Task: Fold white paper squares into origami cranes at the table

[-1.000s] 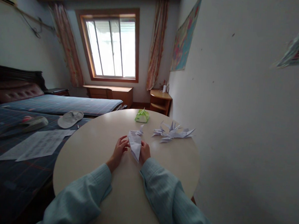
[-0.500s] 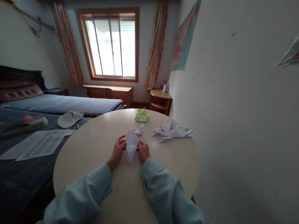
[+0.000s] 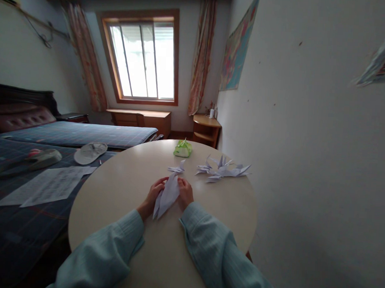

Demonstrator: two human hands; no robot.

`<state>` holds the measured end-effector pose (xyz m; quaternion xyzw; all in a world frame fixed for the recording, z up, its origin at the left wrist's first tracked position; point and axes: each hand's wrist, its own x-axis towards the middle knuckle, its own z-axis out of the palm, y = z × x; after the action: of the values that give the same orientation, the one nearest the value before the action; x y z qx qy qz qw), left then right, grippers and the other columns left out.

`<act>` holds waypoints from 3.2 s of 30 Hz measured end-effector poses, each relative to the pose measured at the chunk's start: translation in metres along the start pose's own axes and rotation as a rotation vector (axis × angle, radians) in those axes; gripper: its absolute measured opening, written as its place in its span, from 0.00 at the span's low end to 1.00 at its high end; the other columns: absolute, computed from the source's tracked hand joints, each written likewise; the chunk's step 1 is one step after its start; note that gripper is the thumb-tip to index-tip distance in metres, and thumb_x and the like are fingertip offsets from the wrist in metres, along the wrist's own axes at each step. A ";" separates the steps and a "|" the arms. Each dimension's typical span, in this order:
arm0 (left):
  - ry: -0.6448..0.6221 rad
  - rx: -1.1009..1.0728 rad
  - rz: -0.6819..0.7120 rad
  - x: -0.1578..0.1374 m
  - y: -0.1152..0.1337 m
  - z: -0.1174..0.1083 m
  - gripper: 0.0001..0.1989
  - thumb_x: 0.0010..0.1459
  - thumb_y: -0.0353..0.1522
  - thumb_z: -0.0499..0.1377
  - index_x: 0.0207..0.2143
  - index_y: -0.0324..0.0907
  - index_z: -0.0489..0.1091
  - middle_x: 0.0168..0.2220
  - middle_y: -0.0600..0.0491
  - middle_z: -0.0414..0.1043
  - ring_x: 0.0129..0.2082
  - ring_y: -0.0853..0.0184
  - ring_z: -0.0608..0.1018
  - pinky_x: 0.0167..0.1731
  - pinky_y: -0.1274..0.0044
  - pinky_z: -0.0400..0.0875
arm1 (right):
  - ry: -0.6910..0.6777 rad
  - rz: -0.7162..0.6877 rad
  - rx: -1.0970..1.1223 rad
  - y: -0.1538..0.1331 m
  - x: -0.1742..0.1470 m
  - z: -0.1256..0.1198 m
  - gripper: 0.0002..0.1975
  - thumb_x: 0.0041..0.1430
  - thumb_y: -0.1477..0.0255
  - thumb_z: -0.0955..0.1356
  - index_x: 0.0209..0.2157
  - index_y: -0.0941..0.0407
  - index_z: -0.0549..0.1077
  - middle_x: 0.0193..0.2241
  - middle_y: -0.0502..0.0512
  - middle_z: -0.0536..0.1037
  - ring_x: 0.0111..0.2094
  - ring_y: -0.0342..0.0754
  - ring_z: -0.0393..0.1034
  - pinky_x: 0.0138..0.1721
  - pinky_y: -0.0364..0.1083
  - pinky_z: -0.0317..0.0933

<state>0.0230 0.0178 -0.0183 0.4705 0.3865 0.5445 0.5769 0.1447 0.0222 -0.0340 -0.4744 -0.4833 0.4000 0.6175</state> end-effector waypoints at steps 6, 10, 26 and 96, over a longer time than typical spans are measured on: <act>-0.067 0.035 0.001 -0.005 0.002 0.003 0.21 0.35 0.28 0.51 0.35 0.38 0.72 0.25 0.55 0.70 0.21 0.73 0.64 0.21 0.81 0.56 | 0.026 0.016 0.009 0.001 0.002 -0.002 0.15 0.44 0.61 0.64 0.30 0.57 0.70 0.29 0.52 0.75 0.31 0.46 0.67 0.34 0.44 0.60; -0.119 0.055 -0.004 -0.007 0.005 0.002 0.22 0.35 0.27 0.51 0.36 0.38 0.72 0.24 0.54 0.70 0.22 0.72 0.65 0.22 0.81 0.56 | 0.001 -0.001 0.027 0.007 0.004 -0.003 0.14 0.42 0.65 0.65 0.32 0.57 0.71 0.30 0.54 0.75 0.33 0.47 0.68 0.36 0.45 0.61; -0.257 -0.021 -0.056 -0.009 0.001 0.002 0.24 0.36 0.30 0.60 0.41 0.40 0.67 0.23 0.56 0.67 0.19 0.75 0.66 0.20 0.83 0.57 | 0.020 0.011 0.039 0.005 0.002 -0.003 0.15 0.41 0.68 0.65 0.34 0.57 0.70 0.27 0.51 0.74 0.28 0.45 0.68 0.31 0.44 0.62; 0.022 0.152 0.172 -0.001 0.000 -0.003 0.18 0.42 0.36 0.60 0.38 0.40 0.69 0.23 0.57 0.62 0.21 0.77 0.65 0.21 0.84 0.58 | -0.037 0.016 -0.049 -0.015 -0.010 0.001 0.15 0.41 0.73 0.62 0.33 0.58 0.73 0.20 0.48 0.73 0.20 0.41 0.62 0.22 0.40 0.57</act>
<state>0.0196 0.0176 -0.0191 0.5381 0.3914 0.5662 0.4864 0.1426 0.0097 -0.0214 -0.4859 -0.5005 0.4017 0.5933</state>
